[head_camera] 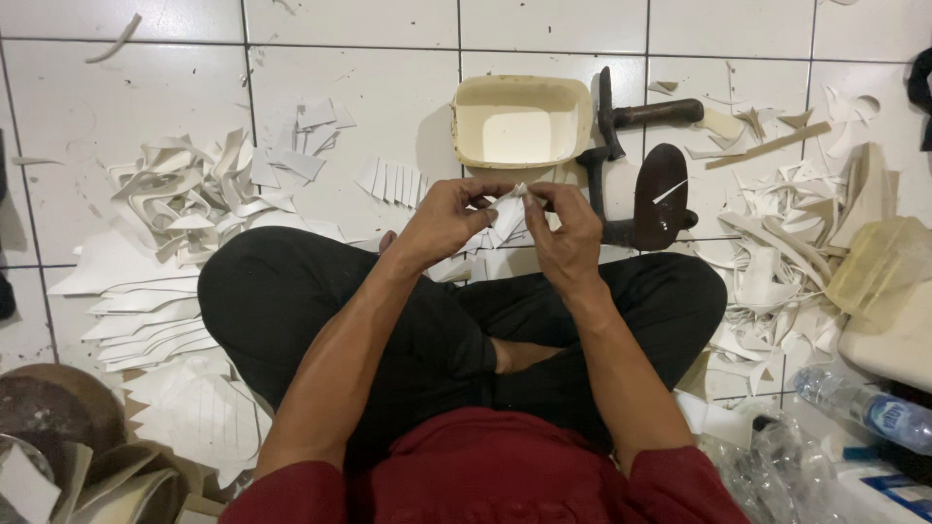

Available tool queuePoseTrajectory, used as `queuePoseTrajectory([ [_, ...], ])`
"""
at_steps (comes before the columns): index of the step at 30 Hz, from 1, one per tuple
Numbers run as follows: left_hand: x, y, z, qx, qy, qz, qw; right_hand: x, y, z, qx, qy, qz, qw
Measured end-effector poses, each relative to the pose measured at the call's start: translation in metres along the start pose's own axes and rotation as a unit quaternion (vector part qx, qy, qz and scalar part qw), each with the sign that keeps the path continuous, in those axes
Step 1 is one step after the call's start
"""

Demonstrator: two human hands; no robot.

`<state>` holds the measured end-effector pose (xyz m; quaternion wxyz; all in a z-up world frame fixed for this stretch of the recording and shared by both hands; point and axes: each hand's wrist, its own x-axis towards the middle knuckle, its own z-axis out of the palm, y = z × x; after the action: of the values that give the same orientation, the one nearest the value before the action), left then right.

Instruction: The person sits on a tiled floor and peels thin white layers from small shoe parts by hand. They place the peeled layers into a nearby plastic container while surrounded by shoe scraps and tools.

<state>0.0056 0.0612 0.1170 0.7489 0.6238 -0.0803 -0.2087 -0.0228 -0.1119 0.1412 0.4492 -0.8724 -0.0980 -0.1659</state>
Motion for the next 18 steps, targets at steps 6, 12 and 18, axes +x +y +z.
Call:
queuePoseTrajectory([
  [6, 0.001, 0.006, -0.001, 0.015, 0.015, -0.009, 1.000, -0.011, -0.015, 0.002, -0.029, -0.058, -0.031, 0.997],
  [12, 0.002, 0.005, -0.001, 0.021, 0.033, -0.017, 0.999, -0.014, -0.026, 0.005, -0.012, -0.071, -0.030, 0.997],
  [18, -0.006, 0.005, -0.002, 0.002, 0.065, -0.033, 0.997, -0.019, -0.027, 0.011, -0.019, -0.070, -0.050, 0.996],
])
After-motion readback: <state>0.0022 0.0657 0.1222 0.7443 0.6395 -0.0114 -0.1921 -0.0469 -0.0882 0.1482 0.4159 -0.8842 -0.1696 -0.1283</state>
